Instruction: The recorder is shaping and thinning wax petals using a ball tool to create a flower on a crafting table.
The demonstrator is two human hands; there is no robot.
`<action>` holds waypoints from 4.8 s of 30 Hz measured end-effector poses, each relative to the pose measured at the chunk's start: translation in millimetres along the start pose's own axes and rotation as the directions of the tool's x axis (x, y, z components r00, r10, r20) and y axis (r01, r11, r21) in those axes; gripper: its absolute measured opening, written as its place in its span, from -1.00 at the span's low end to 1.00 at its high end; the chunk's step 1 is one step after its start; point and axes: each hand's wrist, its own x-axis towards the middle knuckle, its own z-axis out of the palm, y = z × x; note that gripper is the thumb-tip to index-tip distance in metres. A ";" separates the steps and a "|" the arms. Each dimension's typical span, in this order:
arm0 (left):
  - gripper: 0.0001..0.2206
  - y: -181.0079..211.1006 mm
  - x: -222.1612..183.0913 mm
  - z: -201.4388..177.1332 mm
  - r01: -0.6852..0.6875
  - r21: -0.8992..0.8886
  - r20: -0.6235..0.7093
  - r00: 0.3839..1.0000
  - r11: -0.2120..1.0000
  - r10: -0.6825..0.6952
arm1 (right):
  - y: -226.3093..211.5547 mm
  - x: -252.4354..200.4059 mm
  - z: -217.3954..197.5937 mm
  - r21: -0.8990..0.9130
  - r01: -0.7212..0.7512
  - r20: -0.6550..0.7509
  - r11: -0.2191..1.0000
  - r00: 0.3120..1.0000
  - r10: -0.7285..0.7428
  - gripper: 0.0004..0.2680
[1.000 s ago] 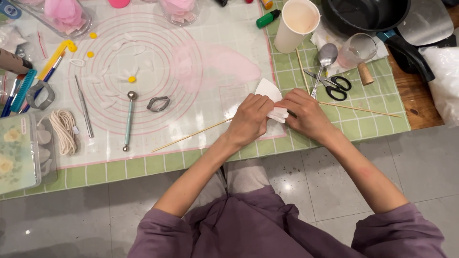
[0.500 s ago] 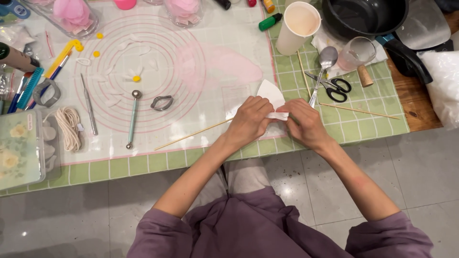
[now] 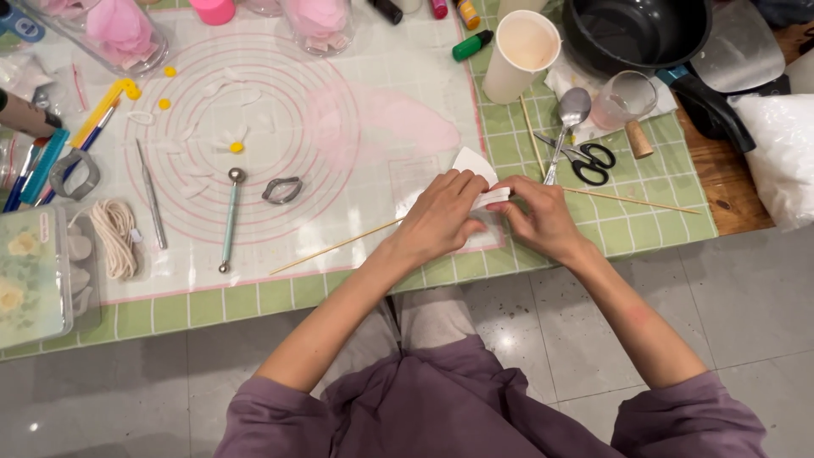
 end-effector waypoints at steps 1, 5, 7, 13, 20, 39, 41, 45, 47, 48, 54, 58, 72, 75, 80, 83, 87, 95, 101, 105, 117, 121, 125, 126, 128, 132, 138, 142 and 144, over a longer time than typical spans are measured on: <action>-0.55 -1.8 -1.0 4.8 -0.005 -0.003 0.002 1.000 1.000 0.005 | -2.5 -0.1 -0.2 -0.003 -0.003 -0.004 1.000 1.000 0.003 -0.82; -0.51 -8.1 -0.3 15.7 0.070 0.047 0.071 0.995 0.996 -0.073 | -1.0 0.3 -4.0 0.057 -0.143 0.013 0.988 0.990 0.142 -0.83; -0.44 -12.4 -4.9 20.6 0.048 0.070 0.093 0.994 0.996 -0.055 | -1.4 -2.3 -5.3 0.125 -0.136 0.005 0.983 0.991 0.137 -0.81; -0.42 -13.9 -2.8 21.6 0.032 0.011 0.024 0.999 0.999 -0.033 | 2.3 -18.9 -20.2 0.296 -0.068 -0.052 0.953 0.995 0.087 -0.57; -0.50 -12.2 0.3 16.3 0.026 0.006 0.026 0.999 1.000 -0.026 | 7.7 -34.0 -13.7 0.711 -0.700 0.607 0.067 0.659 0.445 -0.63; -0.75 -24.9 37.0 -21.4 0.094 0.002 0.472 0.878 0.996 -0.084 | -14.7 -30.9 4.0 0.783 -0.569 0.618 -0.251 0.667 0.416 -0.56; -0.77 -32.6 35.3 -23.5 0.197 -0.010 0.456 0.873 0.980 -0.171 | -16.9 -32.7 3.9 0.785 -0.574 0.615 -0.235 0.670 0.416 -0.57; -0.77 -34.2 28.2 -20.9 0.298 -0.001 0.376 0.885 0.955 -0.275 | -22.5 -31.1 1.5 0.790 -0.609 0.581 -0.074 0.705 0.405 -0.62; -0.76 -28.0 23.9 -13.1 0.231 0.053 0.367 0.900 0.972 -0.234 | -20.1 -32.9 2.3 0.787 -0.613 0.580 -0.073 0.694 0.428 -0.61; -0.74 -24.8 21.4 -10.0 0.164 0.111 0.358 0.914 0.980 -0.193 | -19.0 -33.3 3.0 0.783 -0.618 0.579 -0.071 0.683 0.445 -0.59; -0.67 -7.2 -17.1 30.5 -0.158 0.358 0.263 0.963 0.920 0.064 | 6.3 -43.4 15.4 0.797 -0.595 0.567 -0.105 0.677 0.470 -0.59; -0.68 -2.8 -14.5 12.9 -0.147 0.289 0.235 0.969 0.946 0.079 | -6.6 -38.4 15.4 0.804 -0.587 0.550 -0.095 0.674 0.493 -0.59; -0.68 -8.2 9.4 -14.6 0.040 0.075 0.222 0.973 0.996 -0.056 | -13.4 -38.9 20.3 0.839 -0.544 0.461 0.003 0.716 0.525 -0.56; -0.64 -3.8 15.3 -17.7 0.050 0.114 0.233 0.969 0.992 -0.076 | -17.1 -33.3 19.1 0.866 -0.499 0.430 -0.014 0.731 0.529 -0.55; -0.75 -7.8 7.7 -23.9 0.078 0.021 0.217 0.973 0.997 -0.081 | -15.6 -29.6 22.4 0.881 -0.472 0.407 -0.013 0.745 0.529 -0.54; -0.60 1.3 11.8 -32.2 0.108 -0.024 0.232 0.968 0.994 -0.099 | -19.5 -26.5 25.4 0.900 -0.435 0.387 -0.026 0.768 0.510 -0.53; -0.62 7.8 12.6 -36.4 0.153 0.045 0.281 0.946 0.987 -0.159 | -26.4 -24.3 25.3 0.893 -0.447 0.361 0.054 0.783 0.506 -0.53; -0.86 12.1 4.4 -25.3 0.110 0.131 0.184 0.974 0.985 -0.133 | -34.8 -32.9 19.0 0.853 -0.509 0.382 0.112 0.756 0.531 -0.52; -0.86 12.0 9.1 -27.8 0.130 0.086 0.096 0.986 0.988 -0.138 | -26.9 -41.9 12.7 0.845 -0.510 0.356 0.158 0.759 0.545 -0.50; -0.85 8.2 12.9 -34.0 0.184 0.019 0.064 0.981 0.983 -0.185 | -12.2 -54.3 10.7 0.677 -0.536 0.237 0.505 0.808 0.539 -0.44; -0.84 6.2 14.6 -26.5 0.247 0.007 0.033 0.968 0.969 -0.247 | 1.9 -43.9 -3.5 0.552 -0.652 0.295 0.519 0.735 0.610 -0.67; -0.85 9.5 16.8 -21.2 0.136 0.041 -0.029 0.990 0.990 -0.135 | -19.4 -13.4 -6.2 0.710 -0.704 0.590 0.023 0.612 0.527 -0.63; -0.83 11.5 8.4 -15.1 0.111 0.065 0.122 0.986 0.992 -0.118 | -2.7 -13.6 15.6 0.800 -0.558 0.599 -0.222 0.717 0.357 -0.64; -0.80 10.6 6.0 -12.8 0.057 0.087 0.137 0.988 0.995 -0.069 | 1.4 -13.0 19.1 0.821 -0.523 0.571 -0.229 0.733 0.371 -0.65; -0.79 6.2 2.4 -7.0 0.082 0.117 0.165 0.981 0.990 -0.101 | 10.0 -18.9 22.9 0.821 -0.522 0.569 -0.231 0.720 0.398 -0.68; -0.74 5.1 1.6 -3.4 0.103 0.109 0.195 0.973 0.989 -0.123 | -0.3 -29.6 7.4 0.867 -0.481 0.471 -0.131 0.704 0.532 -0.63; -0.65 17.4 -12.2 -2.8 0.005 0.007 0.275 0.962 1.000 -0.007 | 26.6 -70.9 -50.3 0.894 -0.405 0.183 0.191 0.720 0.670 -0.67; -0.77 13.8 -23.7 -30.4 0.094 -0.232 0.157 0.986 0.968 -0.058 | 50.4 -75.3 -52.1 0.959 -0.058 0.186 -0.278 0.868 0.460 -0.81; -0.89 1.0 -39.1 -45.2 0.221 0.052 -0.124 0.969 0.974 -0.213 | 26.9 -54.9 -51.1 0.850 0.144 0.087 -0.507 0.910 0.405 -0.81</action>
